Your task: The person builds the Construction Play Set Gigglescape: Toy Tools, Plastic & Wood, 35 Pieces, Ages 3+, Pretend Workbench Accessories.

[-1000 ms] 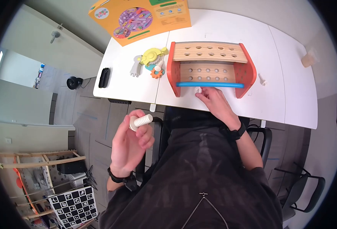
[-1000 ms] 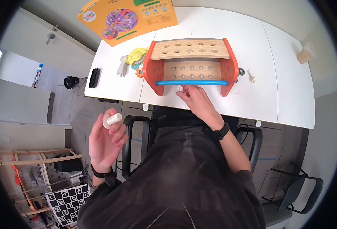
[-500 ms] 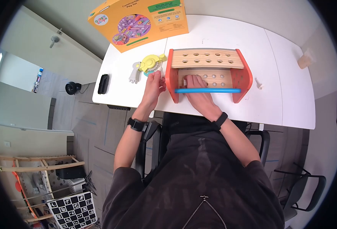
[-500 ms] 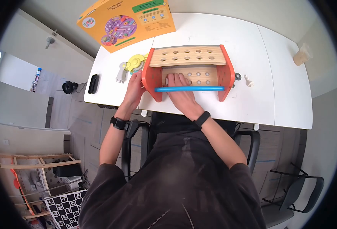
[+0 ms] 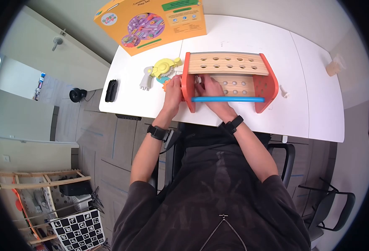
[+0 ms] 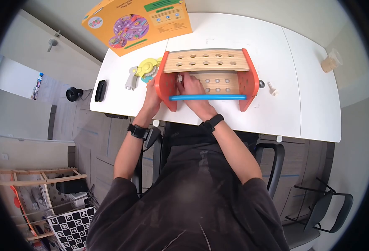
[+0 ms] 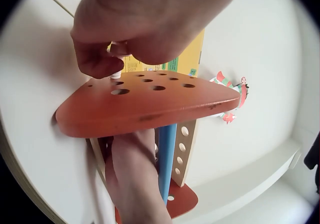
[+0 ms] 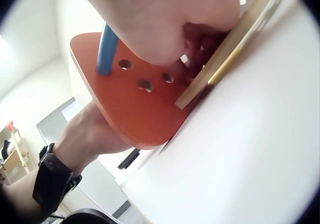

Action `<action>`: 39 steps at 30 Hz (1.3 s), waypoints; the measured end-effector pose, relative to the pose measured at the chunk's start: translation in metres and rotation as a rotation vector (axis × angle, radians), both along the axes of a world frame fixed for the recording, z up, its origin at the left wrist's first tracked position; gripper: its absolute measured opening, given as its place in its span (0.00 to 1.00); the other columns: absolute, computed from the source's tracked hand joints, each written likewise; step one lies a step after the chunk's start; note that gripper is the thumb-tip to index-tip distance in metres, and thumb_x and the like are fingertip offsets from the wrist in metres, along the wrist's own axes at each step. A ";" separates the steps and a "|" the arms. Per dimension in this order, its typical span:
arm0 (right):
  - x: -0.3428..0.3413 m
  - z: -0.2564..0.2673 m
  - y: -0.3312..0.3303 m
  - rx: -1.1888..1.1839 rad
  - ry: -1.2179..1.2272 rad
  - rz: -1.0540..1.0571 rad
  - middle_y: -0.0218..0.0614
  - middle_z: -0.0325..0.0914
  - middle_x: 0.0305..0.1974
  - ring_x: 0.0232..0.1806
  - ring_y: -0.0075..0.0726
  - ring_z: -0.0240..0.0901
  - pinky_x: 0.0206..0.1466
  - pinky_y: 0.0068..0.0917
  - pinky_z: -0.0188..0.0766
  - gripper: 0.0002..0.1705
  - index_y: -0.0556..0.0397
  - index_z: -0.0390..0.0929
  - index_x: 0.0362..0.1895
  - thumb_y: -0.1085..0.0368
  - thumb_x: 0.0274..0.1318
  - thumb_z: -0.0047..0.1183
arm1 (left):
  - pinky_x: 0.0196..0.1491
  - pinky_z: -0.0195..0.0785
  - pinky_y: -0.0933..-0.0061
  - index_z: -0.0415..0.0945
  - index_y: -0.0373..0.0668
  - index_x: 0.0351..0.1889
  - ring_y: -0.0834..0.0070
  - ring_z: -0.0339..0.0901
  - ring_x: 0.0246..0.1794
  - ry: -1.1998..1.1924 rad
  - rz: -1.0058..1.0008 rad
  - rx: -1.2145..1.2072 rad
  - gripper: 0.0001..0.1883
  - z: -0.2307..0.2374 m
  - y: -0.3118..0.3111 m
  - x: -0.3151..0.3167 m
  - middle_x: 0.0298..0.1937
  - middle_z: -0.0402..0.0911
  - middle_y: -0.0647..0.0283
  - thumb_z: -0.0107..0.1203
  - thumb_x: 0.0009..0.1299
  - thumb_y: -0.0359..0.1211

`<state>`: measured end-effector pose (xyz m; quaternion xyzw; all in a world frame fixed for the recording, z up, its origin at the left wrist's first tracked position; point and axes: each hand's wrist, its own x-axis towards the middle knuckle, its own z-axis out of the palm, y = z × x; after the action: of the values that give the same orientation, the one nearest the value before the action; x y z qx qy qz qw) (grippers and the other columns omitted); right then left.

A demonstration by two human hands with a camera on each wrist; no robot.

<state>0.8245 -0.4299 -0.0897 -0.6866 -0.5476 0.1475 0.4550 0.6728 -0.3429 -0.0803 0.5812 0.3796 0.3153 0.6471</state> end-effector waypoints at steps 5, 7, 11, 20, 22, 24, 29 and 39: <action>0.010 0.007 -0.002 -0.064 0.144 0.083 0.57 0.83 0.33 0.38 0.65 0.83 0.43 0.55 0.78 0.17 0.63 0.75 0.56 0.68 0.68 0.59 | 0.30 0.76 0.75 0.75 0.39 0.63 0.80 0.82 0.33 0.053 -0.032 -0.066 0.25 0.001 0.005 0.001 0.42 0.85 0.63 0.28 0.92 0.45; 0.011 0.006 -0.004 -0.018 0.212 0.130 0.56 0.83 0.35 0.38 0.64 0.84 0.44 0.54 0.78 0.16 0.63 0.76 0.56 0.69 0.68 0.58 | 0.30 0.76 0.76 0.76 0.40 0.62 0.80 0.82 0.32 0.067 -0.028 -0.079 0.25 0.008 0.003 0.001 0.42 0.85 0.63 0.28 0.92 0.45; 0.014 0.004 -0.005 -0.009 0.215 0.159 0.56 0.84 0.37 0.40 0.65 0.83 0.45 0.53 0.78 0.15 0.63 0.76 0.56 0.71 0.69 0.55 | 0.30 0.74 0.76 0.76 0.41 0.56 0.79 0.80 0.30 0.006 -0.015 -0.164 0.25 0.014 0.000 0.009 0.38 0.83 0.65 0.29 0.91 0.45; 0.011 0.003 -0.004 0.026 0.094 0.041 0.54 0.83 0.42 0.44 0.67 0.81 0.48 0.53 0.76 0.12 0.59 0.76 0.54 0.70 0.70 0.55 | 0.26 0.68 0.76 0.73 0.41 0.50 0.80 0.74 0.25 0.160 -0.146 -0.076 0.22 0.013 0.006 0.004 0.34 0.80 0.65 0.34 0.90 0.47; 0.012 0.005 -0.006 0.018 0.148 0.063 0.53 0.83 0.41 0.43 0.65 0.81 0.47 0.52 0.76 0.12 0.58 0.76 0.55 0.70 0.69 0.55 | 0.26 0.67 0.76 0.71 0.41 0.50 0.80 0.73 0.24 0.224 -0.081 -0.086 0.21 0.015 0.004 0.006 0.32 0.77 0.66 0.37 0.90 0.48; 0.012 0.007 -0.006 0.001 0.179 0.072 0.51 0.83 0.40 0.42 0.63 0.82 0.46 0.50 0.76 0.13 0.56 0.76 0.55 0.70 0.69 0.56 | 0.25 0.67 0.76 0.69 0.42 0.49 0.80 0.72 0.23 0.266 -0.089 -0.108 0.20 0.013 0.009 0.005 0.32 0.75 0.67 0.40 0.89 0.50; 0.012 0.011 -0.007 -0.034 0.170 0.078 0.45 0.84 0.37 0.39 0.56 0.83 0.44 0.47 0.76 0.14 0.55 0.78 0.56 0.69 0.68 0.58 | 0.25 0.66 0.76 0.69 0.43 0.49 0.81 0.71 0.24 0.239 -0.101 -0.132 0.19 0.009 0.019 -0.002 0.33 0.74 0.67 0.44 0.88 0.49; 0.020 0.003 -0.002 -0.096 0.115 0.016 0.41 0.88 0.36 0.36 0.41 0.87 0.43 0.37 0.79 0.16 0.57 0.82 0.58 0.66 0.70 0.59 | 0.32 0.74 0.77 0.72 0.47 0.58 0.79 0.82 0.39 0.199 -0.210 0.010 0.10 0.025 0.018 -0.011 0.45 0.80 0.66 0.48 0.86 0.39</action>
<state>0.8441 -0.4324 -0.0870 -0.6936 -0.5183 0.2161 0.4512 0.6614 -0.3249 -0.0554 0.6493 0.3776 0.1886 0.6327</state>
